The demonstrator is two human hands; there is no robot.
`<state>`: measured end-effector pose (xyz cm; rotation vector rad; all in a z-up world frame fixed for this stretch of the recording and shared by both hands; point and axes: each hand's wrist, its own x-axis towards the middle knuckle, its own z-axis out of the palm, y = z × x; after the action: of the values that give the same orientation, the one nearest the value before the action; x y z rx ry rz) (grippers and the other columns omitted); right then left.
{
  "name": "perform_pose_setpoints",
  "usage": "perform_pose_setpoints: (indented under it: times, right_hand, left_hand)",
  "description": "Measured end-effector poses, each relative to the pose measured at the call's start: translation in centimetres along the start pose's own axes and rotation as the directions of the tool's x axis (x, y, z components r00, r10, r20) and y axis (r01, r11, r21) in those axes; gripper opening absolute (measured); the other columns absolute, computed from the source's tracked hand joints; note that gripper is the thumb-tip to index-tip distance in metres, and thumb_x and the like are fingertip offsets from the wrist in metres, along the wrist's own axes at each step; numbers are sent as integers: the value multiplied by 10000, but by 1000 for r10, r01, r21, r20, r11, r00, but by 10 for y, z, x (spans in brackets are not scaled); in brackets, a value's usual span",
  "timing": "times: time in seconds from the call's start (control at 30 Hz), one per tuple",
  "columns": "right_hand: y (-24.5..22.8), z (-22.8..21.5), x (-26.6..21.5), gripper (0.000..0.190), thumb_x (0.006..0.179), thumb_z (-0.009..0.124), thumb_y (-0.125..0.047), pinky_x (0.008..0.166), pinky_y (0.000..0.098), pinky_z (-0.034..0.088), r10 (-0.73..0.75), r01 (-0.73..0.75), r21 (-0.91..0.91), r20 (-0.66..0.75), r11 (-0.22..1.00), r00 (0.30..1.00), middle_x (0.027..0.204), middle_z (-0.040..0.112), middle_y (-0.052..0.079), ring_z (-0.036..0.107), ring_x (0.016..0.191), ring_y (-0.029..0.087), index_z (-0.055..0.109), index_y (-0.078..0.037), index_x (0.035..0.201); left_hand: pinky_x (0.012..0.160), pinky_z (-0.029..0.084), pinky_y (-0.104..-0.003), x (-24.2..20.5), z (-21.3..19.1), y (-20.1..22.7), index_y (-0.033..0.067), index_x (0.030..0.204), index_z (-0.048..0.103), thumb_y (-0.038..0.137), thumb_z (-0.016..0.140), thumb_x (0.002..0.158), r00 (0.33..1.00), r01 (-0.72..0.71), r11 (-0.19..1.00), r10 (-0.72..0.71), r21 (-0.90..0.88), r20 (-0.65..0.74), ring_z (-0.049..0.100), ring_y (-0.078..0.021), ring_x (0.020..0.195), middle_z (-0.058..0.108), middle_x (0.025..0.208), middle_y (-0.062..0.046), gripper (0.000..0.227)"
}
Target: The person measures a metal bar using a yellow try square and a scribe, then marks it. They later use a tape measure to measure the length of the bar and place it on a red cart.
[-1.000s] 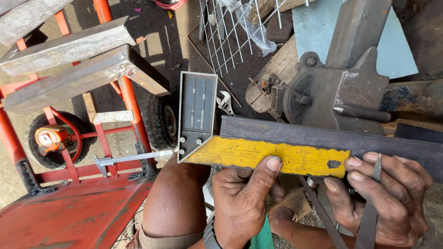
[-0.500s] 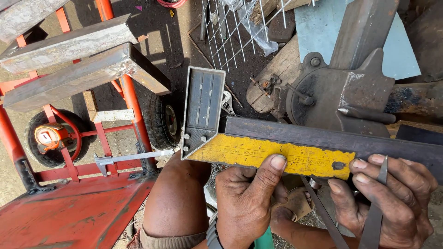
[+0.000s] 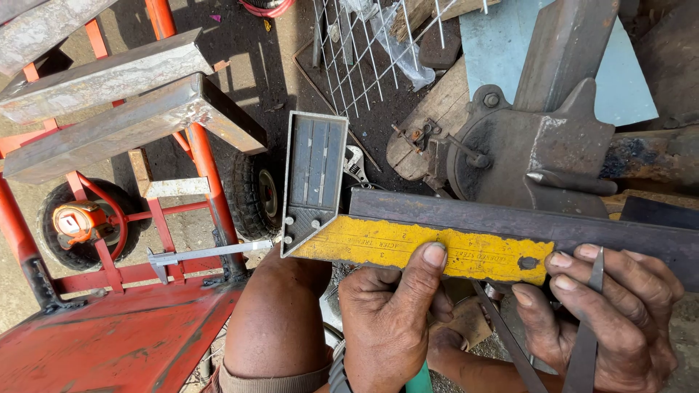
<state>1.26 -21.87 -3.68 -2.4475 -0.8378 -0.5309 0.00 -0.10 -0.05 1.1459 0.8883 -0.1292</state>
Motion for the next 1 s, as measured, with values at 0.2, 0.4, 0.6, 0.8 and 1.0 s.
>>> perform_pose_setpoints:
  times: [0.2,0.4,0.6,0.8,1.0]
  right_hand:
    - [-3,-4,0,316,986,823,-218,1103,546,445,38,-37,-19,35,999,999,1145,766,148,681,1148,386,588,-62,1129]
    - [-4,3,4,293,987,810,-212,1073,526,438,22,-22,10,-40,1000,999,1109,763,142,677,1097,369,573,-73,1088]
    - [-6,-1,2,309,984,819,-231,1102,530,435,51,-51,-9,4,999,999,1128,766,131,683,1129,367,578,-77,1101]
    - [-4,3,3,293,983,812,-221,1092,520,421,29,-28,3,-37,1000,999,1104,763,123,685,1102,361,571,-82,1078]
    - [-9,-3,3,318,976,833,-224,1125,535,439,74,-73,-2,31,997,997,1142,760,119,674,1152,358,576,-84,1100]
  left_hand:
    - [482,498,-268,-2,6,-2,65,501,682,217,791,916,998,-11,999,12,-30,54,631,-130,452,676,479,-64,455]
    - [463,499,-260,-1,8,-4,48,506,704,191,797,907,1000,-12,999,13,-44,29,643,-137,447,699,489,-81,436]
    - [417,467,-246,-2,9,-4,14,501,705,204,804,902,999,52,996,-50,-74,19,619,-157,395,678,454,-118,454]
    - [438,463,-253,-2,8,1,17,485,703,228,802,894,997,76,996,-75,-41,16,615,-154,405,669,444,-108,470]
    - [438,447,-257,-2,7,-2,16,481,704,222,797,900,997,80,996,-80,-39,20,595,-150,401,666,441,-111,477]
